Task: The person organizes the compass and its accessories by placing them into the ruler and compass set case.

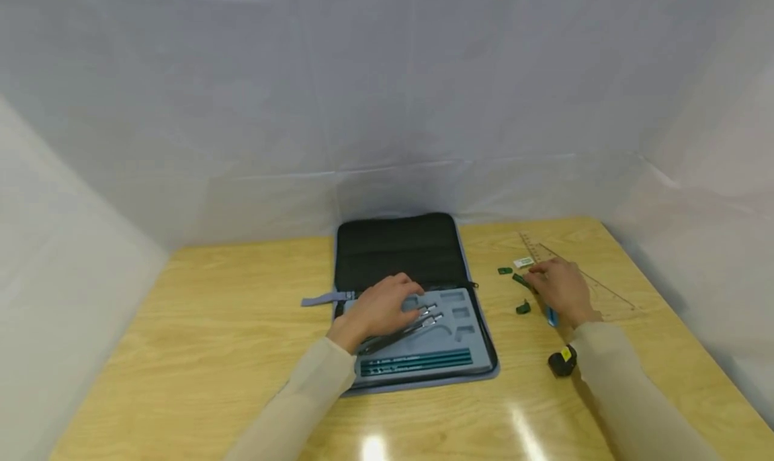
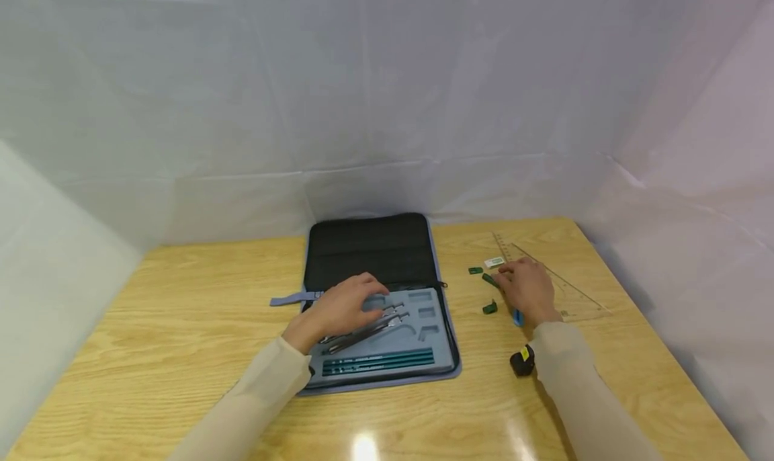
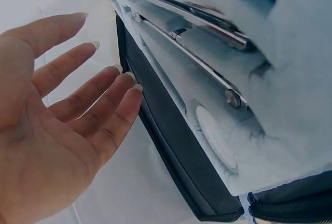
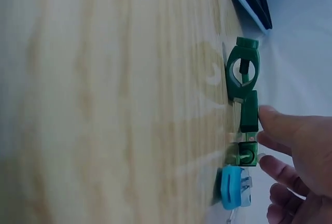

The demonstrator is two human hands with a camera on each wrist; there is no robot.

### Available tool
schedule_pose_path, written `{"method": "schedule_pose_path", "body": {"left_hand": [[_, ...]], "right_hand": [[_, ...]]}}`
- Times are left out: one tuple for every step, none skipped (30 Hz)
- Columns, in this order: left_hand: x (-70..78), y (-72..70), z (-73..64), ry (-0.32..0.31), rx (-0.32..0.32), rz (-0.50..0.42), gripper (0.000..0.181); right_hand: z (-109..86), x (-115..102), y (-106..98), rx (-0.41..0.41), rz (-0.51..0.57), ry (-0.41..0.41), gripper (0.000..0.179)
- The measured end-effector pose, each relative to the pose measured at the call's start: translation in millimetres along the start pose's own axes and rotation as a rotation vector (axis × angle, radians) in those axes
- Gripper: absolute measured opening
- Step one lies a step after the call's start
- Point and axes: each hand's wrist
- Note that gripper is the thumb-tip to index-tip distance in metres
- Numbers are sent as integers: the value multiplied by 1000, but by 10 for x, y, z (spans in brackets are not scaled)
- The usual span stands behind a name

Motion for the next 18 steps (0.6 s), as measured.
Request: {"method": "schedule_pose_path", "body": {"left_hand": [[3,-1,-6,0,1,0,36],[5,-3,-12,1,4,1,35],[5,-6,-16,2,8,1,35],[6,-8,-20,3,10,0,35],[9,-11,-23,4,10,-1,35],[12,-12,-24,3,9,0,35],[13,-14,-25,3,8,-1,34],[15,-16,-25,3,8,0,34],[13,-15,-23,2,8,1,34],[12,-14,-21,2,8,2,34],[11,-15,-20,2,9,3,34],[8,-14,-18,1,8,4,35],[5,-13,-17,4,8,4,35],[3,-10,-14,7,7,2,35],[0,-6,-9,12,6,2,35],[0,-3,-3,16,5,2,36],[1,1,3,19,5,2,36],[2,5,12,23,5,2,36]], "right_hand": [[-2,5,9,3,2,-13,29],[-5,7,17,4,10,-25,30],[-7,6,23,5,18,-35,31],[-11,4,27,3,24,-46,32],[-14,6,29,1,25,-54,33],[-19,9,24,5,29,-57,34],[-17,7,11,-2,26,-57,34],[-17,7,-3,-10,24,-52,35],[-14,5,-18,-18,19,-47,35],[-10,4,-32,-29,12,-44,35],[-4,0,-46,-40,9,-39,34],[3,-8,-60,-57,7,-33,34],[7,-23,-74,-76,11,-27,34],[11,-28,-77,-90,16,-22,34],[15,-34,-80,-105,20,-14,34],[16,-38,-83,-121,24,-6,34],[16,-43,-86,-141,35,8,34],[17,-47,-88,-161,45,22,34]]}}
Point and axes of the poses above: each hand's wrist, its own z-axis towards the middle knuckle, its own y-axis out of the palm, x = y × z, and after that the axes turned 4 degrees about -x, right-handed
